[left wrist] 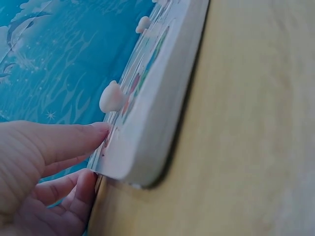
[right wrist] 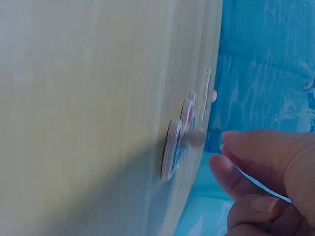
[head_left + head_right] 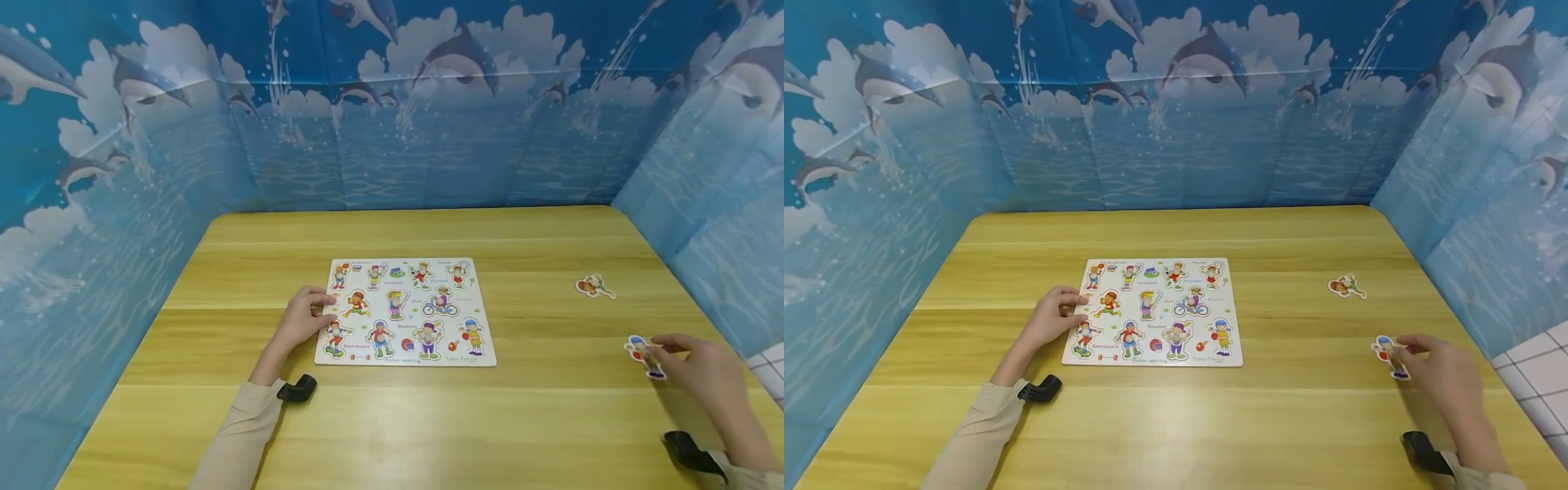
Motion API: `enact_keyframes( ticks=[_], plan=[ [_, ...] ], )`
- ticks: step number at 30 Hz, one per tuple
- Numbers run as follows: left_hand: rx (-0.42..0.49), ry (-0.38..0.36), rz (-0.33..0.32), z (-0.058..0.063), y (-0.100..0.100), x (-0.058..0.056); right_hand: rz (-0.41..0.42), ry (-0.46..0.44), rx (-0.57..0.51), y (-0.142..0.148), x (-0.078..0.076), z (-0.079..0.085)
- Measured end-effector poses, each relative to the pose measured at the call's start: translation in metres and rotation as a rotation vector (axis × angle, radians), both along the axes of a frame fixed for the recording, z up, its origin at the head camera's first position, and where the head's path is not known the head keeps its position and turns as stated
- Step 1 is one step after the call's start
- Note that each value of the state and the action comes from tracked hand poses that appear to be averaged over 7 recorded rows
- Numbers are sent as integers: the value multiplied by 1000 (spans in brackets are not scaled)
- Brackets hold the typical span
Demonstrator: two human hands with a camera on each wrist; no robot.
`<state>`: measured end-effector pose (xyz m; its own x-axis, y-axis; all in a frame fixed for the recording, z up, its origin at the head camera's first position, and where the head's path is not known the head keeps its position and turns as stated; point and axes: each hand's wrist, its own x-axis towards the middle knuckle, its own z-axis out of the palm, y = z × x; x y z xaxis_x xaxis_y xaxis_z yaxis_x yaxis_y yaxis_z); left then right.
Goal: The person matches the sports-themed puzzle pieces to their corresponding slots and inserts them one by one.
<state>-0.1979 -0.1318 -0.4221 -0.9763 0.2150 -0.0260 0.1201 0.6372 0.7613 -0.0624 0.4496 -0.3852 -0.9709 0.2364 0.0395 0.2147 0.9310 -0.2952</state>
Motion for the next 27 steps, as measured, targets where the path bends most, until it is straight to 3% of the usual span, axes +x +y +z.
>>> enact_keyframes(
  ticks=[4,12,27],
  plan=[
    [20,-9,13,-3,-4,2,24,-16,5,3,-4,2],
    [57,-42,21,-12,-7,-5,98,-47,-1,9,-10,-2],
    [80,-44,8,-11,-8,-5,105,-155,-15,13,-17,0]
  ],
)
